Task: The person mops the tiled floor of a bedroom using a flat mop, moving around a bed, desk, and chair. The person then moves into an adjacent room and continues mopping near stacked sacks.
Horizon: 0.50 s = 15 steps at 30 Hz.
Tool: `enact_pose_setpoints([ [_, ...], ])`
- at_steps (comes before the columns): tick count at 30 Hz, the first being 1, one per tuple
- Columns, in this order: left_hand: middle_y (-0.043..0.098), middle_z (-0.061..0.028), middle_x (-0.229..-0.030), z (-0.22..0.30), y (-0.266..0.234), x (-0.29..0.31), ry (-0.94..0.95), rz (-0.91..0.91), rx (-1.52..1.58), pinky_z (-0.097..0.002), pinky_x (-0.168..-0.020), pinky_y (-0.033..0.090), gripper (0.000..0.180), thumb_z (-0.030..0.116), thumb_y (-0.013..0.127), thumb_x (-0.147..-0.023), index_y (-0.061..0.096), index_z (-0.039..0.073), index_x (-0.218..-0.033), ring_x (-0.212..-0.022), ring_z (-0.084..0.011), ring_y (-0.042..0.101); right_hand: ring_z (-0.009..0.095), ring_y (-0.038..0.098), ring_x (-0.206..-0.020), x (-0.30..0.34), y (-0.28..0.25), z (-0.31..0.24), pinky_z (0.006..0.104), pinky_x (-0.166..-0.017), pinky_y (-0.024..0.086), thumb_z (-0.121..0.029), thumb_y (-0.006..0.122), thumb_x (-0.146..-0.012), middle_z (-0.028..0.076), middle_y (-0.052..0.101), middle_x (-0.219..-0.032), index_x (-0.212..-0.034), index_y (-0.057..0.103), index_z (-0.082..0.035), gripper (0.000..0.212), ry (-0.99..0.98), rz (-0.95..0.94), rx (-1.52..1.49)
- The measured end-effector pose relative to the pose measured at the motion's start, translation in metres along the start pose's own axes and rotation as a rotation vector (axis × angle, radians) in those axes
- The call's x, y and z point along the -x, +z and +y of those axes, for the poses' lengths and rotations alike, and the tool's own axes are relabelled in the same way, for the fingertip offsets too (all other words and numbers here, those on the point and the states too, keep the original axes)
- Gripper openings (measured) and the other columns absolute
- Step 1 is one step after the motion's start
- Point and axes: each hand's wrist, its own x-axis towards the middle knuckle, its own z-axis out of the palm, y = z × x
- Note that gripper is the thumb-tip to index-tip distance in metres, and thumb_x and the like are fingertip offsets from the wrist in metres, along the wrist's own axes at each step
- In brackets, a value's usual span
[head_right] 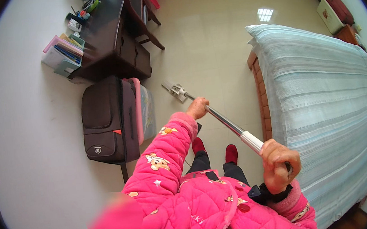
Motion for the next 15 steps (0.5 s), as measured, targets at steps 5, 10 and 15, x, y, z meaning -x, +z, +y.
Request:
enact_pose_setpoints([
  [5, 0.059, -0.0143, -0.080, -0.076, -0.049, -0.012, -0.062, 0.063, 0.028, -0.0420, -0.075, 0.048, 0.006, 0.005, 0.062, -0.068, 0.062, 0.007, -0.074, -0.085, -0.0344, 0.057, 0.013, 0.037, -0.044, -0.029, 0.076, 0.047, 0.0330, -0.053, 0.039, 0.009, 0.039, -0.079, 0.003, 0.041, -0.051, -0.077, 0.043, -0.003, 0.013, 0.056, -0.108, 0.007],
  [10, 0.060, -0.0136, -0.086, -0.107, -0.084, -0.001, -0.186, 0.321, 0.151, -0.0408, -0.080, 0.047, 0.011, 0.007, 0.060, -0.073, 0.063, 0.007, -0.083, -0.091, -0.0334, 0.056, 0.011, 0.034, -0.044, -0.081, 0.154, 0.057, 0.0303, -0.052, 0.037, 0.010, 0.038, -0.078, 0.002, 0.039, -0.049, -0.073, 0.044, -0.003, 0.015, 0.170, -0.278, -0.019],
  [15, 0.056, -0.0137, -0.076, -0.118, -0.099, 0.026, -0.173, 0.622, 0.265, -0.0389, -0.072, 0.045, 0.014, 0.008, 0.069, -0.071, 0.055, 0.005, -0.073, -0.080, -0.0339, 0.054, 0.013, 0.037, -0.045, -0.098, 0.214, 0.039, 0.0284, -0.050, 0.039, 0.010, 0.037, -0.064, 0.004, 0.043, -0.051, -0.068, 0.050, 0.001, 0.016, 0.259, -0.549, 0.021],
])
